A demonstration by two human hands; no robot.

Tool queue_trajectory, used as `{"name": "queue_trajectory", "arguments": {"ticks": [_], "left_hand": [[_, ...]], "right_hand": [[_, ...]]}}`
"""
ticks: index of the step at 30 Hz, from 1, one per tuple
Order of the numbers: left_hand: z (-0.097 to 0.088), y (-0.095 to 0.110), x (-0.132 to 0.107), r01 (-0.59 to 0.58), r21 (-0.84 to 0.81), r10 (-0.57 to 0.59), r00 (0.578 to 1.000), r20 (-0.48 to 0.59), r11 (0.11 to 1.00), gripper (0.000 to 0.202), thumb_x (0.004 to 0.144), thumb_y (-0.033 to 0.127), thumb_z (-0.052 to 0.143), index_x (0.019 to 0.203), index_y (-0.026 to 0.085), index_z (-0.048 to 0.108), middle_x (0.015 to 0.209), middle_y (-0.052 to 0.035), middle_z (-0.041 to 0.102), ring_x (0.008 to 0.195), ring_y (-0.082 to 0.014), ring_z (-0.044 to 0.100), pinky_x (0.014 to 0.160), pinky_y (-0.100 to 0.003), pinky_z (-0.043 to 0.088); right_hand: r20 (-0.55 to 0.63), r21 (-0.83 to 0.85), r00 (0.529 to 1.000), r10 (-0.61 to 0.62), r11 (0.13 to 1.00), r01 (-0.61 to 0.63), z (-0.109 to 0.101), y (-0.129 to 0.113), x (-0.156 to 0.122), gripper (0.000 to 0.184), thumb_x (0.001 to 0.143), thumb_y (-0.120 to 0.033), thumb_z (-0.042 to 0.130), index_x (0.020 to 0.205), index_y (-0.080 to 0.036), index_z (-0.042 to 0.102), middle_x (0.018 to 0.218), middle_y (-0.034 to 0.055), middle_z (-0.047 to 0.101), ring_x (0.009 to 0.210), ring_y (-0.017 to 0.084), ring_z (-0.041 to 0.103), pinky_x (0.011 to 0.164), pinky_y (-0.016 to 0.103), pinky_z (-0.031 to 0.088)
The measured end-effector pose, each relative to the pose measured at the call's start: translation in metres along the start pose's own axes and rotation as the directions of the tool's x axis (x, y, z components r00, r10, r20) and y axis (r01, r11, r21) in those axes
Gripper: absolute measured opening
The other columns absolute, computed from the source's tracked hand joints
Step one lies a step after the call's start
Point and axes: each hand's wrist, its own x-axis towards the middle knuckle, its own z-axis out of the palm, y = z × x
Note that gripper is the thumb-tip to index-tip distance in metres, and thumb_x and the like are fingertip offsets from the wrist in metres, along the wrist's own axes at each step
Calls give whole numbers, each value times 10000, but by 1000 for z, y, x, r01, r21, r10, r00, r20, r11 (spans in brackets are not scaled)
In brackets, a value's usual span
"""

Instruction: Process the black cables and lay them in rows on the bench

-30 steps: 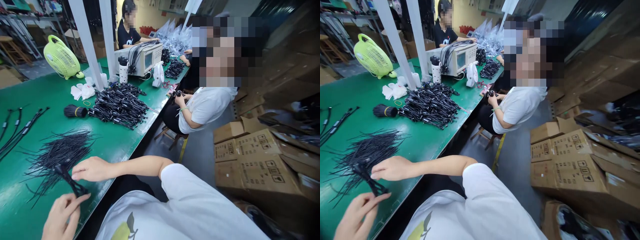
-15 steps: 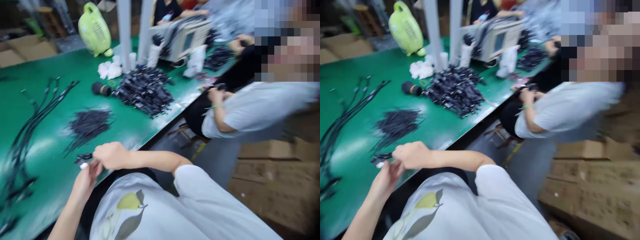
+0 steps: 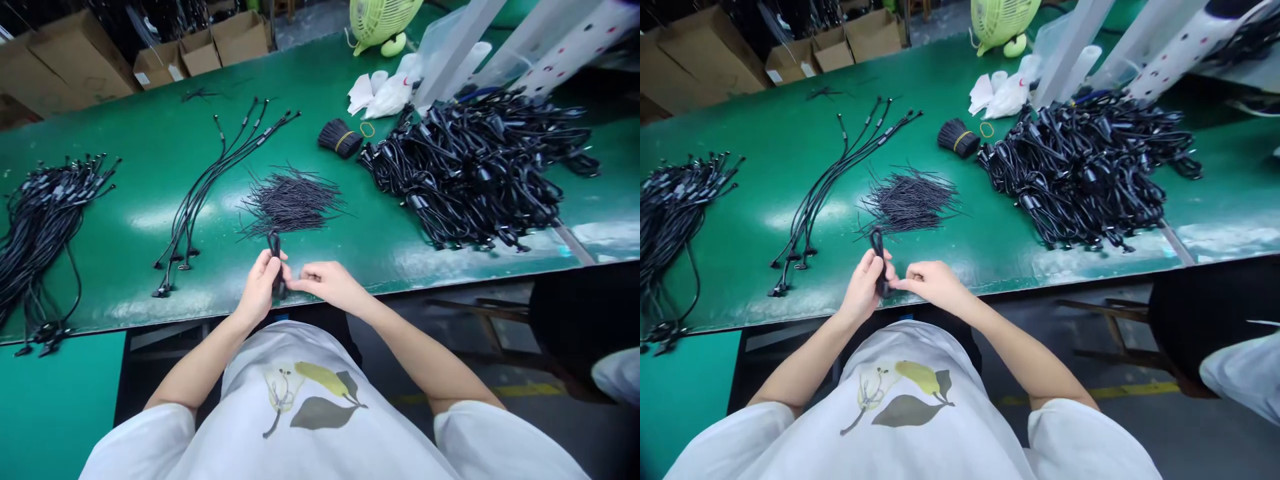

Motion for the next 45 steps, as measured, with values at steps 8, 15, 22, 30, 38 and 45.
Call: {"name": "queue_trajectory", "arguments": {"ticks": [8,15,22,30,38,45], "left_hand": [[-20,1,14,-375,800,113,924,366,468,210,904,378,552,938,199,656,849,-49,681,805,-191,628,832,-356,469],[-30,6,8,-313,633,189,948,257,708,664,879,470,571,1464,287,314,1535,-135,321,1385,-302,348,1098,-499,339],[-9,-2,18,-1,158,-17,993,117,987,441,916,433,528,1300,216,535,1350,-122,567,1182,-240,576,998,-396,471],[4,-13,28,-49,259,40,998,39,965,319,894,412,563,1129,209,633,1204,-76,648,1096,-203,609,926,-323,510],[-31,-5,24,10,520,17,999,-47,854,406,839,450,614,1159,200,610,1171,-91,653,1080,-239,613,1011,-420,442],[-83,-24,11,168,603,-88,983,-159,780,425,814,516,594,1126,227,611,1173,-70,655,1114,-266,599,1082,-475,372]], "right_hand": [[20,-731,831,-556,559,392,-12,-4,-6,298,962,-234,444,1210,-140,580,1039,117,641,967,213,551,856,350,422],[-375,-718,676,-634,660,221,-24,29,-15,227,941,-203,505,1129,-159,624,967,96,629,867,164,570,783,285,477],[-307,-736,756,-578,648,197,-5,38,-16,246,934,-225,509,1142,-140,610,1001,107,641,879,197,570,790,337,451],[-245,-635,896,-371,759,141,22,48,7,354,973,-219,343,1264,-88,497,1099,164,611,980,246,542,839,386,447],[-342,-677,938,45,681,-280,-65,77,5,254,985,-345,398,975,-161,573,876,78,652,779,183,606,654,267,409],[-859,-471,509,-51,468,-748,-280,132,-28,441,1006,-364,340,1231,-20,500,1141,198,564,953,162,567,837,297,441]]}}
